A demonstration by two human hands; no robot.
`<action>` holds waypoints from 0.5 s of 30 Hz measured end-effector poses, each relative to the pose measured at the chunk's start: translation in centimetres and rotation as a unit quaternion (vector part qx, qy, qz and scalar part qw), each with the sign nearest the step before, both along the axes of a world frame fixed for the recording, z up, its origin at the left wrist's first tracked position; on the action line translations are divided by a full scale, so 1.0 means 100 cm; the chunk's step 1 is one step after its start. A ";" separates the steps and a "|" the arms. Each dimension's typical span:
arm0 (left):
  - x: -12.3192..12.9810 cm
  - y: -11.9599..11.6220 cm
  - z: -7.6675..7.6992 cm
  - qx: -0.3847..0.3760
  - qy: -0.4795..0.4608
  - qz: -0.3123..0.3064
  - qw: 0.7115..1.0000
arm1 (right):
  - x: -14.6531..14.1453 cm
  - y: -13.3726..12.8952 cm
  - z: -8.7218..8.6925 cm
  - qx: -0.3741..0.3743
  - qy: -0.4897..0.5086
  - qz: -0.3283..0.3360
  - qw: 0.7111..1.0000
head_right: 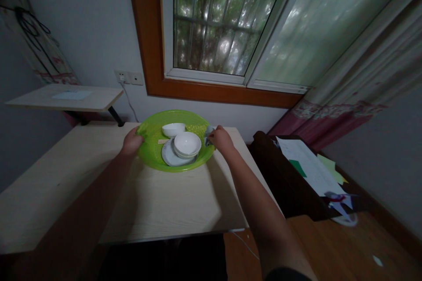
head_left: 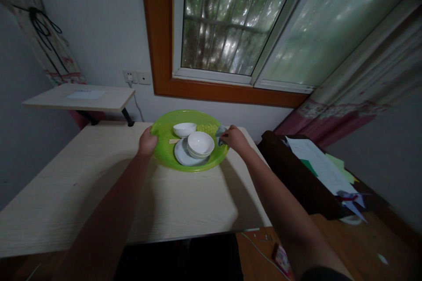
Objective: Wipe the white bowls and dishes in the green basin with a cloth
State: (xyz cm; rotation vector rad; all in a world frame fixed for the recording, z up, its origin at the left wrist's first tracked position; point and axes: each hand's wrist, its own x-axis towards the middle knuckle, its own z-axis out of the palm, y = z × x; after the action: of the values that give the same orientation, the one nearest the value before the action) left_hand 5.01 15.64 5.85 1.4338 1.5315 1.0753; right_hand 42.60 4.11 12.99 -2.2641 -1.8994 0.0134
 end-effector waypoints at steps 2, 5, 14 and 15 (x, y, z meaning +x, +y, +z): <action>0.000 -0.002 0.003 -0.009 -0.022 0.003 1.000 | -0.002 -0.014 -0.003 0.005 0.023 0.015 1.000; 0.001 -0.005 0.008 -0.010 -0.033 0.005 0.999 | -0.006 -0.032 -0.007 -0.007 0.072 0.050 0.996; 0.002 -0.006 0.009 -0.014 -0.055 -0.004 0.998 | -0.003 -0.036 -0.008 0.008 0.140 0.036 0.989; 0.002 -0.005 0.008 -0.012 -0.054 -0.008 0.998 | 0.000 -0.032 -0.010 0.029 0.143 0.020 0.989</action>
State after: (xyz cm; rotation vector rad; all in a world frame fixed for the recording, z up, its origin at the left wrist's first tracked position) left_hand 5.16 15.19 6.61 1.3471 1.4486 1.1041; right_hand 42.64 0.92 12.03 -2.0577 -1.7701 0.2683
